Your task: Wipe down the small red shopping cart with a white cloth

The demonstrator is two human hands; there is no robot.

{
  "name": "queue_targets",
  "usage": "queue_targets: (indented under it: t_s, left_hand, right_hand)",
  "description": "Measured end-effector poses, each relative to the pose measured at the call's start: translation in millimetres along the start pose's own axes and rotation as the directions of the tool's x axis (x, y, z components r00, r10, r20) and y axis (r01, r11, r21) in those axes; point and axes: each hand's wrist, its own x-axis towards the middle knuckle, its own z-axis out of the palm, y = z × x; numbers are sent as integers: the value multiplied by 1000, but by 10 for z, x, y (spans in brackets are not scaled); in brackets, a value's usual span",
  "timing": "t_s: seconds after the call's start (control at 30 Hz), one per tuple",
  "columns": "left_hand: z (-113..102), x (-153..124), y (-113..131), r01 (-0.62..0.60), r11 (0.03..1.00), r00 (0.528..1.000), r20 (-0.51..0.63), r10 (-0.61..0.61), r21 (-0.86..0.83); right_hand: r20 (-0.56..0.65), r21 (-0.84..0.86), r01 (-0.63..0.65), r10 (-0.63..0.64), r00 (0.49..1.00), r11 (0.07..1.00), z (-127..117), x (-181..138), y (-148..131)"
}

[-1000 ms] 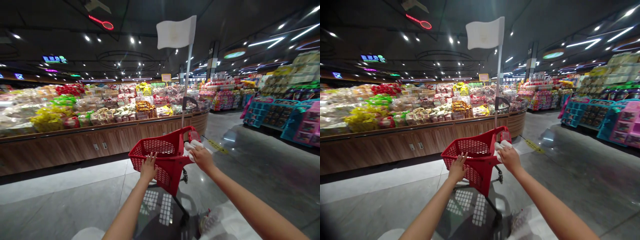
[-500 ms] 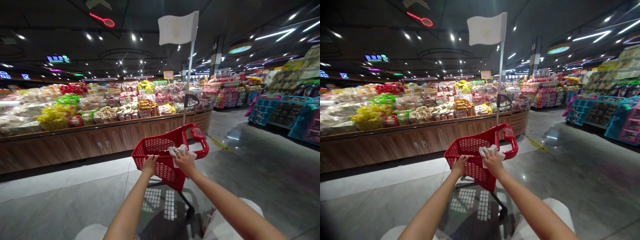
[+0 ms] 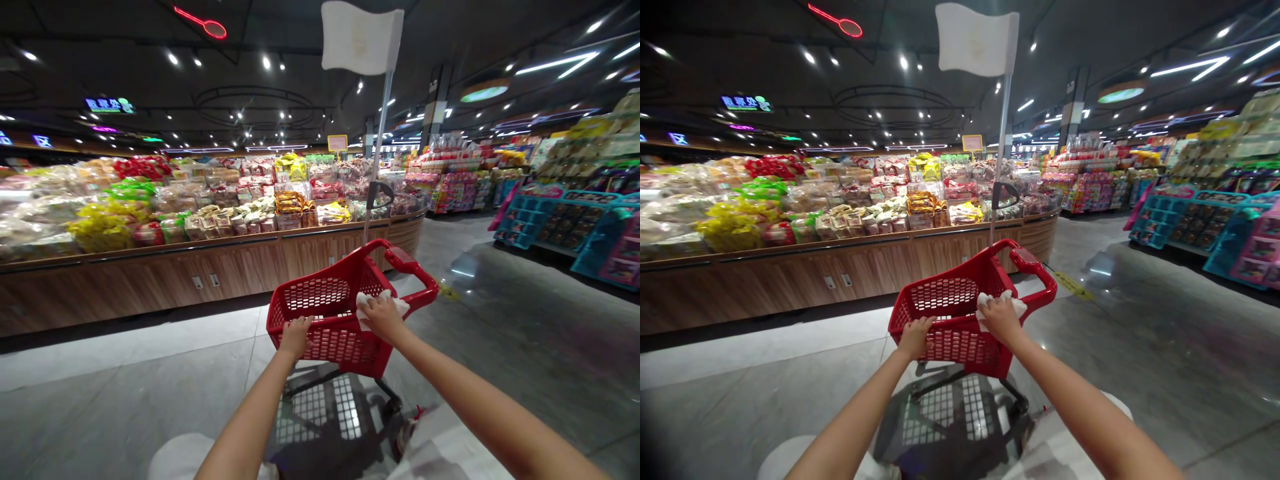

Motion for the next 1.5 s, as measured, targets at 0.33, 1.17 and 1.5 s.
queue_targets:
  t_s: [0.33,1.17,1.5]
  left_hand:
    - [95,-167,75,-72,991,995,66,80,-117]
    - [160,-333,134,-45,989,999,21,48,-137]
    - [50,-268,237,10,995,999,40,-6,-100]
  right_hand:
    - [137,119,98,-114,984,988,157,206,-820]
    - [142,122,71,-89,986,990,-25,-46,-425]
    - [28,-9,86,-86,996,996,-194,-433,701]
